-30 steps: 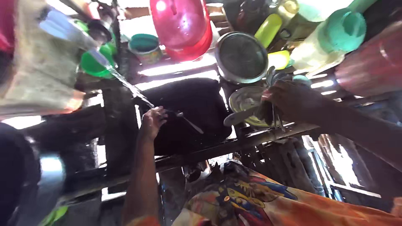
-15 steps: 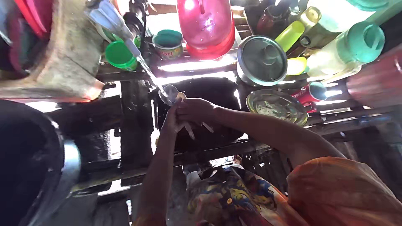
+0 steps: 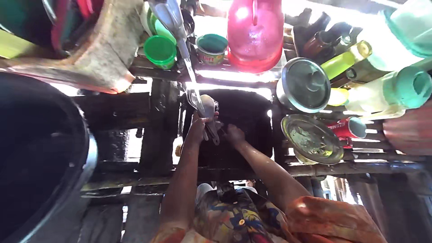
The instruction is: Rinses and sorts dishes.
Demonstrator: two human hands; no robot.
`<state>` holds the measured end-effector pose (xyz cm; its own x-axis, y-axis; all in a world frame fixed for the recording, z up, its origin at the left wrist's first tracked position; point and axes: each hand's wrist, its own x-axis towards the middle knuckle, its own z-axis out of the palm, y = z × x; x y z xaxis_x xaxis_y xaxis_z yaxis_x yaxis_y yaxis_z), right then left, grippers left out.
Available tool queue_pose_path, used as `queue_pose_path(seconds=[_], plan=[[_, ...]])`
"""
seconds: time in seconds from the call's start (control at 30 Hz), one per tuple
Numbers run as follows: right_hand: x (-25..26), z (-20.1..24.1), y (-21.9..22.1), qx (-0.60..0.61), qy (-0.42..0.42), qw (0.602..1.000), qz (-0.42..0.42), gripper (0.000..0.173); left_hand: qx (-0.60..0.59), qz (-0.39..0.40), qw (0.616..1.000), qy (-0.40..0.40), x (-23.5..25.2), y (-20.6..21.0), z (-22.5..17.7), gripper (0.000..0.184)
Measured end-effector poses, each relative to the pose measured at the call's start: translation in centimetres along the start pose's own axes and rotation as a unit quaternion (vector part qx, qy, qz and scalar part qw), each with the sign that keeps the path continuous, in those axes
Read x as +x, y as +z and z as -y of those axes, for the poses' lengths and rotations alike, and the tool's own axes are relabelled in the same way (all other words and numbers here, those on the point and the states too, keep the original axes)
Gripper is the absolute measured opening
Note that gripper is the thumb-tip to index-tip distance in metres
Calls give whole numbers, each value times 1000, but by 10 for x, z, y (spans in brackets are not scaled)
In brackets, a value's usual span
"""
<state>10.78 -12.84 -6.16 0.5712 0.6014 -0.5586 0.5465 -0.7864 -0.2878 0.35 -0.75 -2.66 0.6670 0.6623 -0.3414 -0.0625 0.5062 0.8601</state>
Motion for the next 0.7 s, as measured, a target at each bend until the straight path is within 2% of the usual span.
queue_pose_path(seconds=[0.07,0.17,0.33,0.4,0.5,0.6,0.7], plan=[[-2,6,-4,10,-21,999,34,33,7,12,1000,16,-4,2,-3,63],[-1,8,-4,-12,-23,999,42,30,-39,26,998,32,-4,1,-4,65],[-5,4,0,-24,-8,1000,3,34,-33,-45,998,18,-13,-4,-13,44],[-3,-3,-4,8,0,1000,-8,38,-31,-29,999,-8,-17,-3,-19,35],[9,-21,-4,93,2,995,-38,38,-21,19,999,-29,-16,-2,-15,37],[13,-32,-3,182,6,978,-98,30,18,32,999,-11,-13,1,-14,41],[7,-31,0,239,-7,959,-154,37,81,17,996,14,-11,3,-10,40]])
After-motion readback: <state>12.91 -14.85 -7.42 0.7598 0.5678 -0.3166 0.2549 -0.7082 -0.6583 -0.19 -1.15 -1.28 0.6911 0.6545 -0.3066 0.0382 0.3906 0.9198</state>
